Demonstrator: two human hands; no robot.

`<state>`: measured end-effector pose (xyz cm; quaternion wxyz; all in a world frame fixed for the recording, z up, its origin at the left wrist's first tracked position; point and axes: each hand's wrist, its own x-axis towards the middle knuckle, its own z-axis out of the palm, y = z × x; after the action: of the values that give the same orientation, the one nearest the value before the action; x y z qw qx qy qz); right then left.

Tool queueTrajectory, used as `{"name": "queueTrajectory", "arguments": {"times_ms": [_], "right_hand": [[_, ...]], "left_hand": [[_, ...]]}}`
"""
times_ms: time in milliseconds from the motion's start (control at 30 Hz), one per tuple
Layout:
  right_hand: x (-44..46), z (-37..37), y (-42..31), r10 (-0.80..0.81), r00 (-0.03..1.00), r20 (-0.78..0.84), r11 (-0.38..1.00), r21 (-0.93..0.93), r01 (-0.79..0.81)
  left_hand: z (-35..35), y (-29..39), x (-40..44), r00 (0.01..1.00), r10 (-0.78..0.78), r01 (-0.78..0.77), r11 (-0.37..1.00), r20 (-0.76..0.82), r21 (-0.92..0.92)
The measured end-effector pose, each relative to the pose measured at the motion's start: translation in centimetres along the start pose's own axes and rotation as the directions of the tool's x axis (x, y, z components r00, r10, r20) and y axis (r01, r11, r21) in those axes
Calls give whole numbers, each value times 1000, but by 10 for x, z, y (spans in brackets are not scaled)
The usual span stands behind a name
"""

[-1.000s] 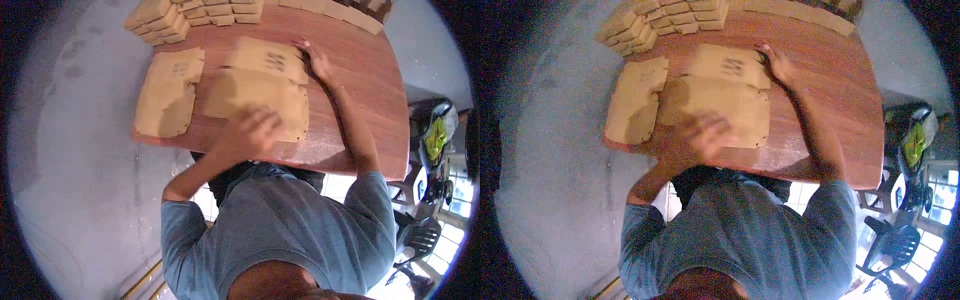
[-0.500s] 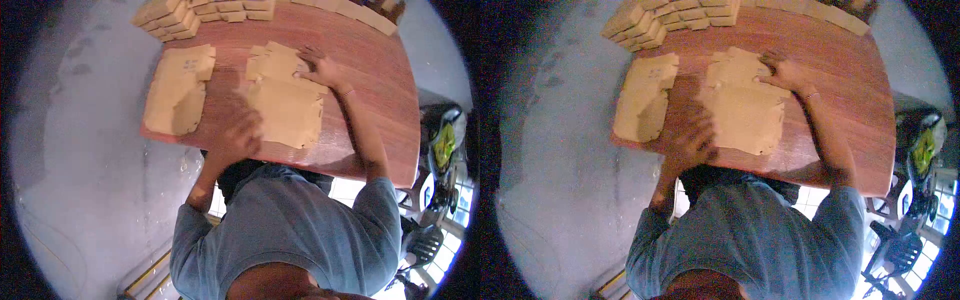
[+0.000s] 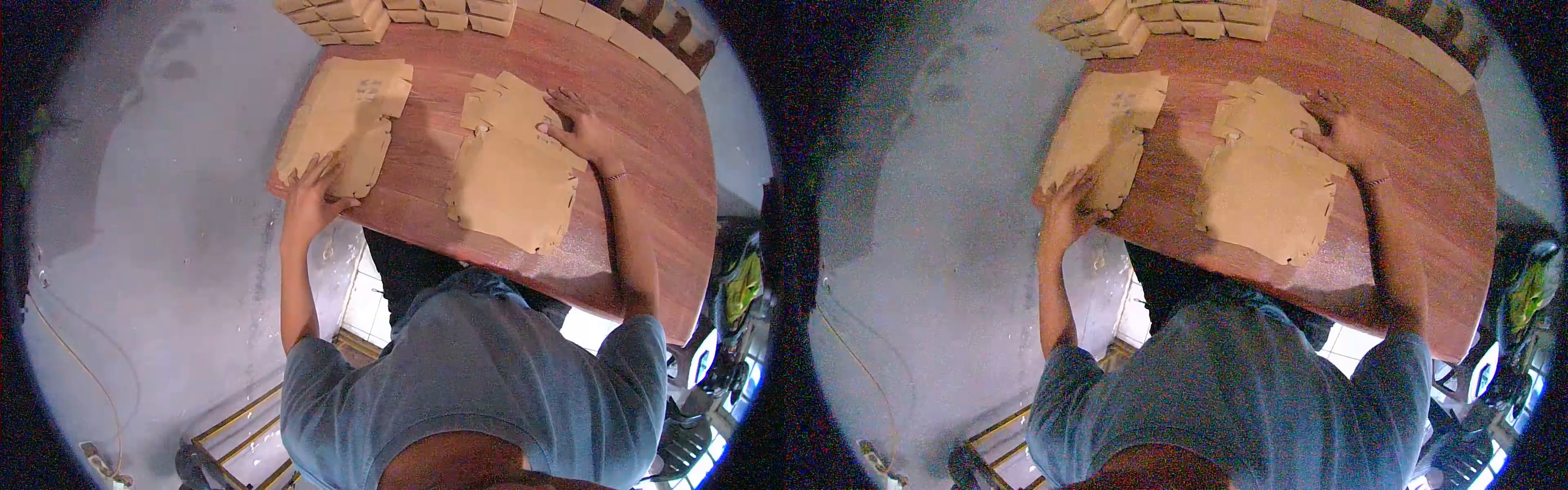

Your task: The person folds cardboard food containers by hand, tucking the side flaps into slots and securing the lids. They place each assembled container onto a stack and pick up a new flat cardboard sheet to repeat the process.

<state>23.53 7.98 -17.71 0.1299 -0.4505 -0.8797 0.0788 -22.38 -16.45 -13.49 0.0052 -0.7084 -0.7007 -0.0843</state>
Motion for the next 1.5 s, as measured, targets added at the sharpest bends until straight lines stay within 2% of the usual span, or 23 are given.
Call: {"name": "queueTrajectory", "arguments": {"times_ms": [167, 267, 367, 467, 533, 667, 733, 767, 833, 867, 933, 967, 1033, 1067, 1133, 1267, 1333, 1400, 1500], "right_hand": [[1, -9, -8, 10, 999, 40, 1000, 24, -11], [-1, -9, -7, 1, 999, 37, 1000, 1, -2], [-1, -5, -6, 4, 1000, 13, 1000, 27, -4], [-1, -4, -4, 20, 1000, 20, 1000, 13, -20], [0, -3, -3, -8, 1000, 13, 1000, 23, 8], [-1, -1, -2, 0, 1000, 18, 1000, 5, 0], [-2, -3, -5, 14, 1000, 6, 1000, -2, -14], [-2, -4, -5, 14, 1000, 3, 1000, -2, -14], [-1, -3, -4, 5, 1000, -1, 999, 40, -4], [-2, -3, -4, 5, 1000, -3, 999, 39, -5], [-2, -2, -3, -23, 999, -32, 999, 41, 24], [-2, -1, -2, -23, 999, -33, 999, 41, 25], [-1, 1, 0, -41, 998, -44, 999, -8, 40], [-1, 3, 2, -40, 998, -44, 999, -8, 40], [-1, 6, 5, -44, 998, -53, 998, 33, 46], [-2, 4, 3, -40, 998, -50, 999, 21, 41], [-2, 0, -1, -23, 999, -25, 999, 33, 24], [-1, 4, 2, -25, 999, -30, 1000, -4, 25], [-2, 0, -1, -23, 999, -28, 999, -30, 22]], "left_hand": [[-2, 6, 0, 1000, 4, -4, 1000, -19, 5], [9, 10, 1, 995, 93, -95, 994, -39, -47], [26, 8, 0, 988, 143, -144, 990, -62, -11], [28, 16, 0, 991, 137, -137, 990, 1, 38], [28, 26, -4, 984, 180, -171, 956, -16, 240], [44, 2, -11, 959, 284, -274, 942, -24, 193], [44, 7, -11, 963, 189, -175, 980, -193, 90], [43, 10, -12, 962, 191, -176, 980, -195, 92], [29, 23, -11, 931, 159, -140, 987, -328, 81], [25, 26, -11, 930, 161, -141, 987, -330, 81], [18, 31, -11, 928, -10, -23, 996, -372, -84], [13, 34, -10, 928, -10, -23, 996, -373, -84], [3, 38, -7, 947, -138, 79, 976, -291, -204], [4, 36, -8, 947, -137, 79, 976, -290, -204], [2, 28, -7, 919, -44, -30, 983, -392, -180], [-21, 26, -2, 909, -23, -75, 973, -415, -218], [-42, 27, 4, 840, -144, 93, 988, -523, -124], [-62, 11, 18, 711, -125, 107, 992, -692, -69], [-111, 17, 44, 424, -161, 235, 970, -891, -63]]}}
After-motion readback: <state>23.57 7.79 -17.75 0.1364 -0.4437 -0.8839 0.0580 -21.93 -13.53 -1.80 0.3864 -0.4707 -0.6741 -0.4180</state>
